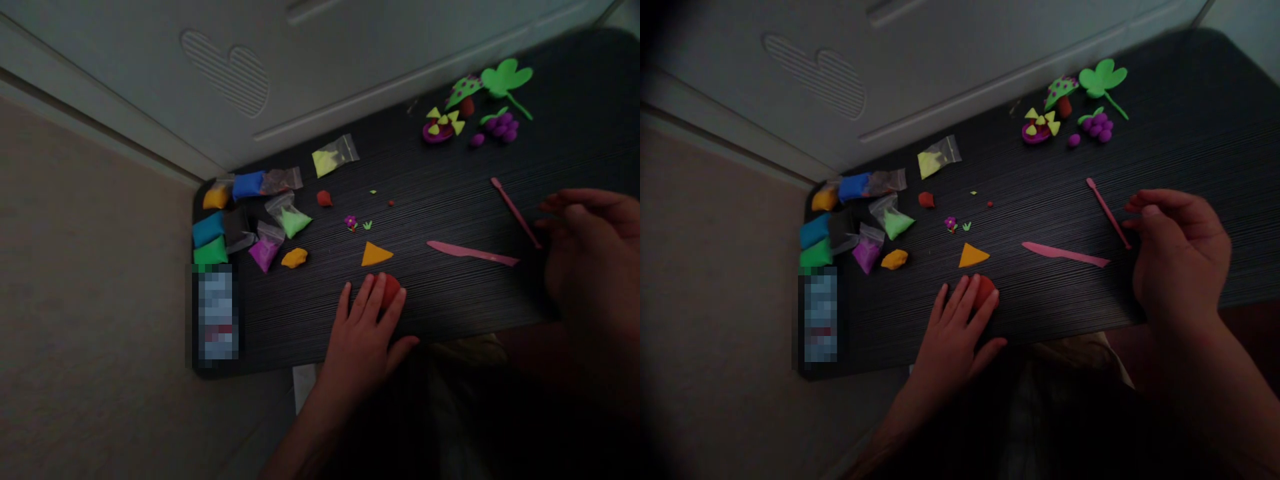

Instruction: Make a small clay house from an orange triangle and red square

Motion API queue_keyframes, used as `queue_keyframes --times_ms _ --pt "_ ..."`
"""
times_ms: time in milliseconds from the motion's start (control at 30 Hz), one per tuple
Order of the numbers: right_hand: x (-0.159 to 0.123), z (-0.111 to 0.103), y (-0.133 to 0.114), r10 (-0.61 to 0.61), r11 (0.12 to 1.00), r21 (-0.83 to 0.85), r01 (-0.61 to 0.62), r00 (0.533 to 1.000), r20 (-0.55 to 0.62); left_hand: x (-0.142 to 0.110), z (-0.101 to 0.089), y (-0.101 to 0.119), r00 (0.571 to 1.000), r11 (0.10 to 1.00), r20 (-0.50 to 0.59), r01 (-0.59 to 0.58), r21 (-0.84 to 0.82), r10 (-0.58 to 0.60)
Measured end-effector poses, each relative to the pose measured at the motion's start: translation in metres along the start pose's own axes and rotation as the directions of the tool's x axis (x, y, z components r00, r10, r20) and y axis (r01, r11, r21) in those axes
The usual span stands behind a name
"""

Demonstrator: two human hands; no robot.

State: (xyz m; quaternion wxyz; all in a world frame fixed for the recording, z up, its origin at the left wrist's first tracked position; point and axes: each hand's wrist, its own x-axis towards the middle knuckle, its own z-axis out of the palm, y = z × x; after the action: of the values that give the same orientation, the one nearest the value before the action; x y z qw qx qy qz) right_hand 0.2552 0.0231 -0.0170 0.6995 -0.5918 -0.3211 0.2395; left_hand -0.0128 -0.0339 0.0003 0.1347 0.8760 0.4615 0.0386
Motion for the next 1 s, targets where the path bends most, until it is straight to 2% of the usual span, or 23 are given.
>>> queue_keyframes --times_ms 167,333,500,667,733,800,833,867,933,967,1000 --pt "0.0 -0.001 0.002 -0.007 1.0 0.007 0.007 1.0 0.002 0.002 0.001 -0.006 0.968 0.998 -0.249 0.028 -0.051 -0.04" --pt "-0.001 0.001 -0.002 0.004 1.0 0.023 -0.005 1.0 0.01 0.009 -0.001 -0.01 0.948 0.996 -0.318 0.007 -0.087 -0.034" --pt "-0.001 0.002 -0.004 0.015 0.999 0.037 -0.016 1.0 0.007 0.01 -0.002 -0.012 0.945 0.994 -0.326 -0.011 -0.108 -0.025" --pt "-0.001 0.001 -0.001 0.025 0.999 0.04 -0.025 1.0 0.005 0.011 -0.002 -0.015 0.942 0.975 -0.272 0.158 -0.154 -0.196" --pt "-0.004 0.0 -0.002 0.017 0.998 -0.057 -0.017 1.0 0.003 0.014 -0.003 -0.014 0.935 0.965 -0.257 0.212 -0.153 -0.246" --pt "-0.007 -0.003 -0.005 -0.02 0.961 -0.275 0.042 0.996 0.082 0.016 -0.004 -0.012 0.93 0.957 -0.242 0.242 -0.162 -0.277" --pt "-0.01 -0.004 -0.006 -0.049 0.911 -0.396 0.119 0.982 0.183 0.017 -0.005 -0.011 0.927 0.95 -0.233 0.256 -0.177 -0.293" --pt "-0.012 -0.005 -0.008 -0.079 0.839 -0.491 0.234 0.946 0.315 0.019 -0.006 -0.011 0.924 0.942 -0.222 0.27 -0.199 -0.312" --pt "-0.017 -0.006 -0.01 -0.138 0.652 -0.56 0.511 0.806 0.575 0.021 -0.008 -0.009 0.917 0.921 -0.205 0.286 -0.263 -0.343" --pt "-0.019 -0.006 -0.011 -0.159 0.552 -0.556 0.621 0.733 0.661 0.022 -0.009 -0.009 0.915 0.909 -0.193 0.287 -0.301 -0.353" --pt "-0.021 -0.006 -0.01 -0.178 0.459 -0.552 0.696 0.681 0.711 0.022 -0.01 -0.009 0.914 0.894 -0.178 0.288 -0.343 -0.363"
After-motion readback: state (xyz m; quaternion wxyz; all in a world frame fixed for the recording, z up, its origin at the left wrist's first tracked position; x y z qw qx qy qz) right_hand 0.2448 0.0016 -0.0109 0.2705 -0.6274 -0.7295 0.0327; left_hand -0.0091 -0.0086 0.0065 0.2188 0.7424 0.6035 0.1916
